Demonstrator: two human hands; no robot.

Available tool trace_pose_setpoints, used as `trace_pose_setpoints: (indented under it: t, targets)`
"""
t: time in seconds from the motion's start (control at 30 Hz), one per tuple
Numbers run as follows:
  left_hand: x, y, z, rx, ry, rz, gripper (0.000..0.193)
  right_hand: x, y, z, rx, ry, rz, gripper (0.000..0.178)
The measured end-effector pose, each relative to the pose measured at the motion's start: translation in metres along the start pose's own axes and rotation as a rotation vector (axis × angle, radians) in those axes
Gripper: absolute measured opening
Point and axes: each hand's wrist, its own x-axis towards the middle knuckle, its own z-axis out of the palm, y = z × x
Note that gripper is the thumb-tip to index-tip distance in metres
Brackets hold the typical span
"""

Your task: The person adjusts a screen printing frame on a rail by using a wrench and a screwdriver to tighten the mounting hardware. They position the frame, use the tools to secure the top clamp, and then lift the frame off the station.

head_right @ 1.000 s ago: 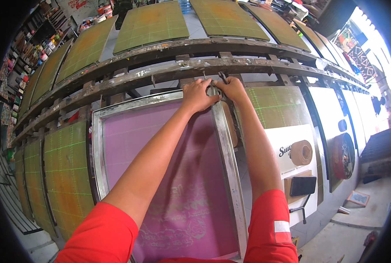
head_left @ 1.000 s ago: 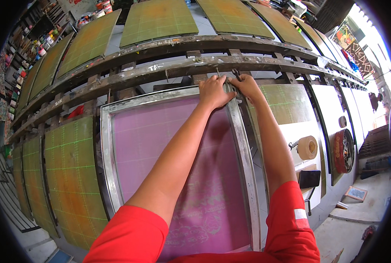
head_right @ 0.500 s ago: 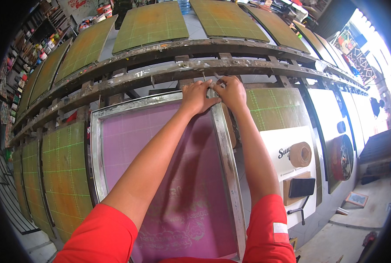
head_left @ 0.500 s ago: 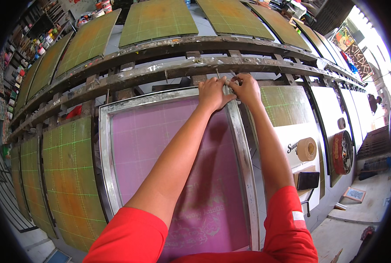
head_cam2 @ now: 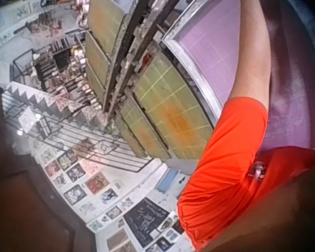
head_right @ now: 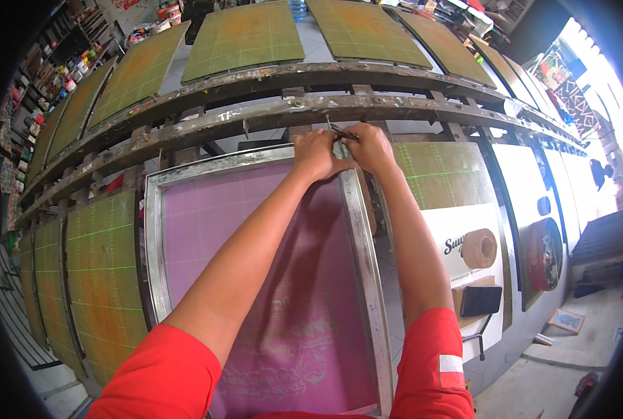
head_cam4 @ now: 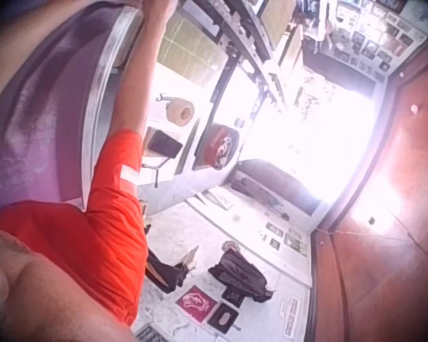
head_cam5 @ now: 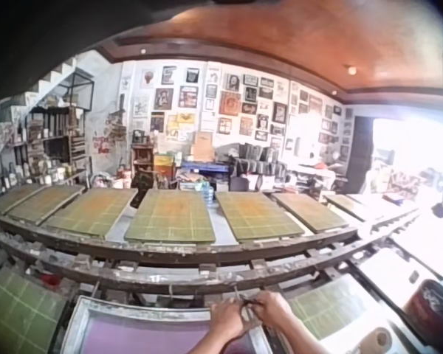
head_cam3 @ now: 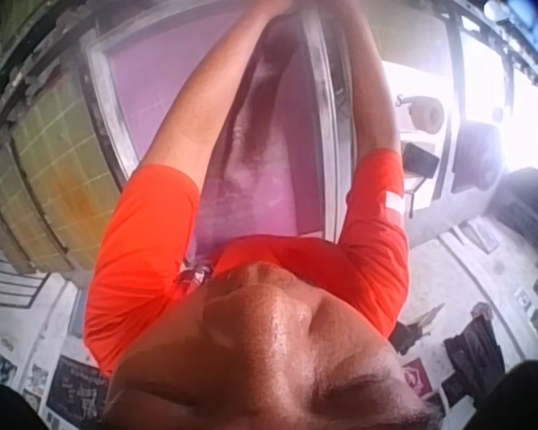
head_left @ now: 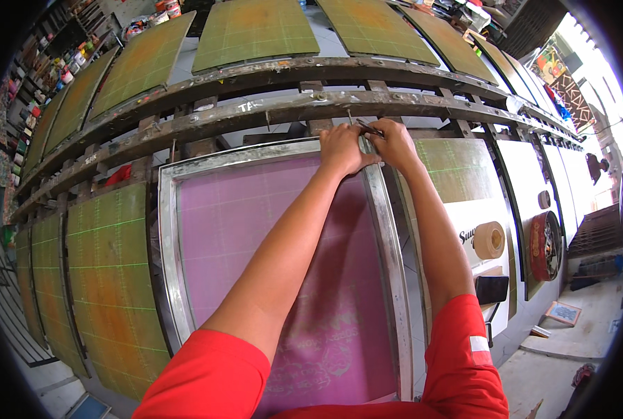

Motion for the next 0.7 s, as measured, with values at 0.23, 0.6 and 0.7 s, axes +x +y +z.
trace_pose_setpoints:
  t: [0.23, 0.6, 0.7]
  targets:
    - [0.005, -0.004, 0.002, -0.062, -0.026, -0.026, 0.080, -0.001, -0.002, 0.009, 0.030, 0.075, 0.039, 0.023]
    - [0.010, -0.008, -0.013, -0.088, -0.188, -0.068, 0.094, -0.003, 0.001, 0.015, 0.112, 0.214, 0.204, 0.022]
    - [0.010, -0.013, -0.021, -0.113, -0.257, -0.068, 0.097, -0.009, 0.001, 0.018, 0.143, 0.189, 0.252, 0.022]
